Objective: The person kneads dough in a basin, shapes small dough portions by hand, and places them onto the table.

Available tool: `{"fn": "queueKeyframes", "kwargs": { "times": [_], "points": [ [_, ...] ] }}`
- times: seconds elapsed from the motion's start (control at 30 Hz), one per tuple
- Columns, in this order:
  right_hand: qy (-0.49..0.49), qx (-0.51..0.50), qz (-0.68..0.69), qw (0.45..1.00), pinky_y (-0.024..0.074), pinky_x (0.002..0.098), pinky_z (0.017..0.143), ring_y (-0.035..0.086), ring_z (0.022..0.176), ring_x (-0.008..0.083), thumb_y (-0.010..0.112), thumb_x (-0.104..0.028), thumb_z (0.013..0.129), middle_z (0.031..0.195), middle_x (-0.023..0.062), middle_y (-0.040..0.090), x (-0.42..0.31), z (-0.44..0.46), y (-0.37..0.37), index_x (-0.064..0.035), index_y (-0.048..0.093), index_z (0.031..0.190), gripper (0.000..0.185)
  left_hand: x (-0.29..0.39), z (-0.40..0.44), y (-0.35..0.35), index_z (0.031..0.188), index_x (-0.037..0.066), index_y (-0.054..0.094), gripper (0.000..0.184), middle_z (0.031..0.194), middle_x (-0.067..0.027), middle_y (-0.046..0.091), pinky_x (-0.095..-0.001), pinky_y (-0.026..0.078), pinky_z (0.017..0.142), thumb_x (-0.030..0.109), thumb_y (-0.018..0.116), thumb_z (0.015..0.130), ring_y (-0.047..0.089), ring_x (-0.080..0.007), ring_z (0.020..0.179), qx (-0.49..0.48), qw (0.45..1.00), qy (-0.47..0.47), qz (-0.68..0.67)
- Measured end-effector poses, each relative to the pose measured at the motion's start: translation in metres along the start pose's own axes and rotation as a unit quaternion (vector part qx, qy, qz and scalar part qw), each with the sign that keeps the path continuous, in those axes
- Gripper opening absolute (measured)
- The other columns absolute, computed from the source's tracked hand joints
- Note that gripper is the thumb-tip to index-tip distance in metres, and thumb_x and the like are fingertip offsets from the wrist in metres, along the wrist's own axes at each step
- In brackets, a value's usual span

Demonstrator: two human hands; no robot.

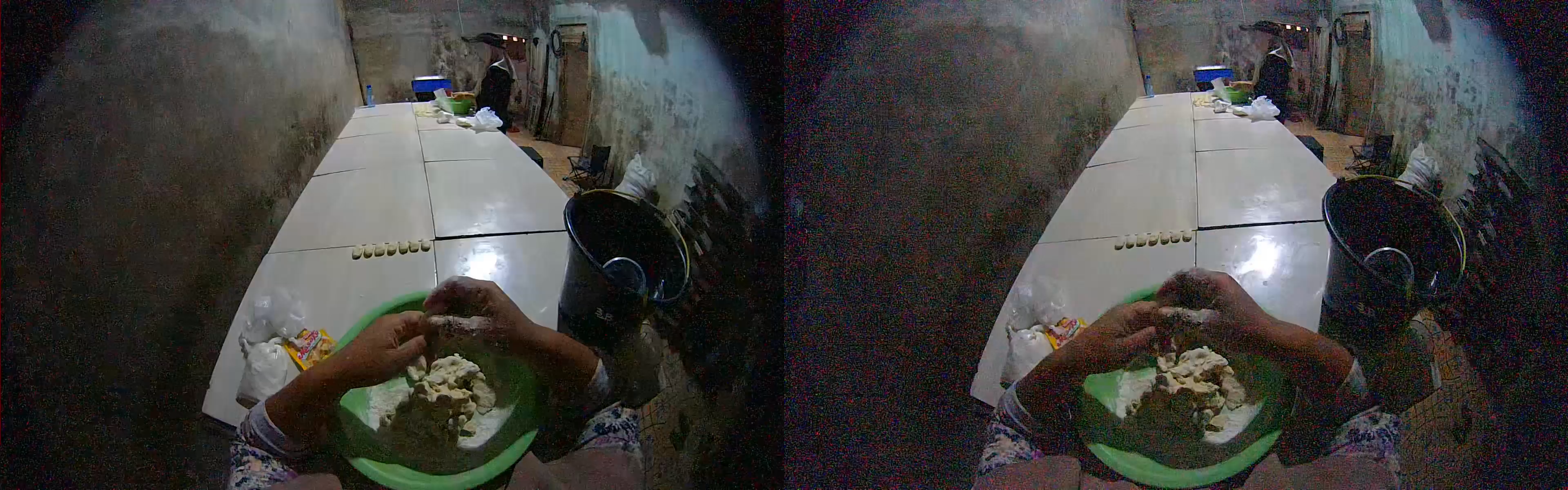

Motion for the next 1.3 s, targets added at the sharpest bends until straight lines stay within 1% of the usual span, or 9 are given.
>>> {"fn": "queueKeyframes", "kwargs": {
  "times": [0.13, 0.3, 0.53, 0.63, 0.7, 1.03, 1.13, 1.23, 1.3],
  "points": [
    [0.013, 0.006, -0.072, 0.997, 0.0482, 0.0289, 0.081, 0.06, 0.088, 0.0135, 0.064, -0.007, 0.083, 0.094, 0.0083, 0.064, -0.007, -0.001, 0.002, 0.0012, 0.058, 0.1, 0.02, 0.014, -0.001, 0.001, 0.099, 0.0, 0.051, 0.028, 0.088, -0.0055, 0.06, -0.0268, 0.046, 0.074, 0.027, 0.052, 0.093, 0.056, -0.0111, 0.08, 0.071, 0.995, 0.01, 0.066],
    [0.02, 0.004, -0.087, 0.996, 0.0474, 0.0277, 0.08, 0.059, 0.088, 0.0122, 0.063, -0.01, 0.085, 0.093, 0.0071, 0.064, -0.005, -0.001, 0.002, 0.001, 0.06, 0.099, 0.019, -0.004, 0.002, -0.003, 0.099, 0.001, 0.053, 0.037, 0.08, -0.0045, 0.061, -0.025, 0.047, 0.065, 0.036, 0.041, 0.097, 0.058, -0.0106, 0.072, 0.026, 0.997, -0.058, 0.033],
    [0.046, 0.005, 0.07, 0.996, 0.0475, 0.0276, 0.073, 0.058, 0.082, 0.0112, 0.05, -0.023, 0.094, 0.091, 0.0071, 0.063, 0.0, -0.001, 0.002, -0.0005, 0.058, 0.103, 0.025, -0.012, 0.002, -0.003, 0.098, 0.002, 0.053, 0.036, 0.081, -0.0073, 0.062, -0.0273, 0.049, 0.064, 0.035, 0.04, 0.097, 0.061, -0.0146, 0.072, 0.019, 0.995, -0.077, -0.064],
    [0.076, 0.004, -0.132, 0.988, 0.0474, 0.0278, 0.072, 0.057, 0.081, 0.0119, 0.053, -0.028, 0.092, 0.09, 0.0071, 0.062, 0.01, -0.002, -0.002, 0.0012, 0.058, 0.096, 0.03, -0.008, 0.002, -0.001, 0.1, 0.002, 0.053, 0.036, 0.081, -0.0074, 0.062, -0.0268, 0.048, 0.064, 0.035, 0.039, 0.097, 0.061, -0.0143, 0.072, 0.014, 0.997, -0.077, -0.027],
    [0.004, -0.026, -0.077, 0.997, 0.0465, 0.0265, 0.069, 0.055, 0.077, 0.011, 0.054, -0.028, 0.092, 0.087, 0.0065, 0.062, 0.007, -0.001, 0.007, 0.0008, 0.058, 0.095, 0.03, -0.004, 0.001, 0.002, 0.1, 0.002, 0.052, 0.036, 0.08, -0.0068, 0.061, -0.0271, 0.047, 0.064, 0.034, 0.038, 0.097, 0.059, -0.0136, 0.072, 0.011, 0.999, -0.041, -0.031],
    [0.121, -0.055, 0.046, 0.99, 0.0451, 0.0248, 0.065, 0.054, 0.073, 0.0078, 0.047, -0.028, 0.095, 0.08, 0.0011, 0.06, 0.02, -0.004, 0.015, -0.0017, 0.059, 0.088, 0.03, 0.0, -0.002, 0.014, 0.099, 0.001, 0.05, 0.037, 0.077, -0.0066, 0.058, -0.0291, 0.045, 0.065, 0.036, 0.041, 0.095, 0.054, -0.0145, 0.071, -0.031, 0.999, -0.024, 0.037],
    [0.12, -0.056, -0.063, 0.989, 0.0424, 0.024, 0.061, 0.05, 0.069, 0.0064, 0.045, -0.03, 0.096, 0.078, -0.0006, 0.058, 0.005, -0.007, 0.02, -0.0027, 0.057, 0.085, 0.032, 0.011, -0.001, 0.007, 0.099, 0.0, 0.05, 0.035, 0.078, -0.0074, 0.058, -0.0314, 0.045, 0.065, 0.034, 0.041, 0.095, 0.054, -0.0154, 0.071, 0.021, 0.985, -0.031, 0.17],
    [0.1, -0.098, 0.019, 0.99, 0.0489, 0.0268, 0.066, 0.059, 0.073, 0.0129, 0.045, -0.033, 0.096, 0.085, 0.006, 0.063, 0.009, -0.008, 0.029, 0.0009, 0.06, 0.095, 0.037, 0.011, 0.0, 0.005, 0.101, 0.0, 0.049, 0.034, 0.081, -0.0116, 0.057, -0.0345, 0.045, 0.067, 0.033, 0.041, 0.095, 0.056, -0.0214, 0.073, 0.017, 0.975, -0.032, 0.217],
    [0.111, -0.086, 0.004, 0.99, 0.0496, 0.0271, 0.067, 0.06, 0.073, 0.0131, 0.044, -0.033, 0.096, 0.086, 0.0065, 0.063, 0.016, -0.005, 0.025, 0.0009, 0.059, 0.097, 0.037, 0.011, 0.0, 0.003, 0.104, 0.001, 0.051, 0.03, 0.092, -0.0153, 0.06, -0.0361, 0.045, 0.081, 0.027, 0.04, 0.095, 0.059, -0.0256, 0.087, 0.016, 0.948, -0.038, 0.314]
  ]
}}
Point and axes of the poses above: each hand's wrist, its own z-axis towards the middle knuckle, its own y-axis out of the palm, x = y × z, the point moved 10 cm from there along z, towards the middle knuckle
